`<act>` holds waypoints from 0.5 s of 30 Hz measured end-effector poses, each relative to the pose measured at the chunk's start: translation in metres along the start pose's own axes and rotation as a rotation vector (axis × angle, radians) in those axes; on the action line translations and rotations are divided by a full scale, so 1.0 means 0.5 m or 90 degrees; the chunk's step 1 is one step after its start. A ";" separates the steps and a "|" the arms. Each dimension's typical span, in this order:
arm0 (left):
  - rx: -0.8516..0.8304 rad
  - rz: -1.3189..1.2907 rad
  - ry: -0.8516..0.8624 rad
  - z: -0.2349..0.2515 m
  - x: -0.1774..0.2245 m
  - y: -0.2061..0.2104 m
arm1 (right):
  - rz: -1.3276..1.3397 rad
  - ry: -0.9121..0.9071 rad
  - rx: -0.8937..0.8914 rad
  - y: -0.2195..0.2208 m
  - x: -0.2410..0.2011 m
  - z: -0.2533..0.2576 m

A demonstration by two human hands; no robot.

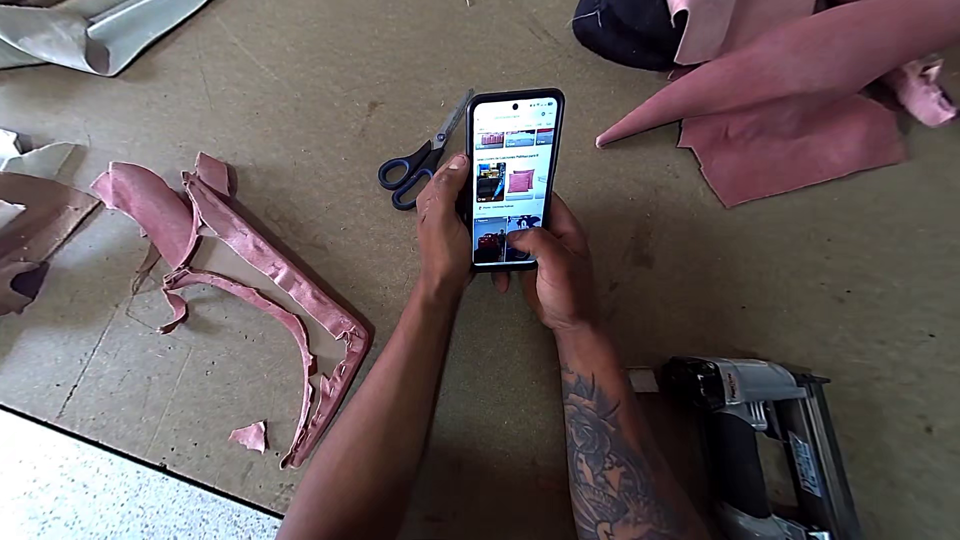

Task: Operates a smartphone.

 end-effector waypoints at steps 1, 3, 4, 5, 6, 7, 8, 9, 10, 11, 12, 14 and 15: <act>-0.003 0.003 0.001 0.000 0.000 0.000 | 0.001 0.002 0.006 0.000 0.001 0.001; -0.008 0.005 0.003 0.000 0.000 0.000 | 0.001 0.005 0.018 -0.002 0.003 0.001; -0.010 0.005 0.006 0.000 0.000 0.000 | 0.000 0.005 0.021 -0.003 0.003 0.002; -0.011 0.006 0.009 0.000 0.001 0.001 | -0.001 0.004 0.023 -0.003 0.003 0.002; -0.010 0.006 0.010 0.000 0.002 0.002 | 0.001 0.001 0.020 -0.003 0.003 0.002; -0.009 0.006 0.008 -0.001 0.002 0.002 | 0.005 -0.003 0.013 -0.003 0.002 0.002; -0.009 0.005 0.005 -0.001 0.002 0.003 | 0.008 -0.006 0.007 -0.003 0.002 0.002; -0.009 0.004 0.003 -0.001 0.002 0.002 | 0.009 -0.006 0.002 -0.003 0.003 0.001; -0.006 0.004 0.003 -0.001 0.002 0.002 | 0.009 -0.004 0.000 -0.003 0.004 0.001; -0.004 0.004 0.001 0.000 0.001 0.001 | 0.009 -0.002 0.001 -0.003 0.004 0.001; -0.003 0.004 -0.002 -0.001 0.001 0.001 | 0.011 -0.001 0.002 -0.003 0.005 0.000; 0.003 0.004 -0.007 -0.001 0.000 0.000 | 0.010 0.000 0.001 -0.003 0.005 -0.001; 0.006 0.005 -0.009 -0.001 0.001 0.000 | 0.013 -0.001 -0.001 -0.003 0.005 -0.001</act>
Point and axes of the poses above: each hand's wrist, its own z-axis towards the middle knuckle, its own y-axis out of the palm, x = y × z, the point moved 6 cm from there along z, towards the middle knuckle, and after that the axes turned 3 degrees about y, right-handed, at the moved point
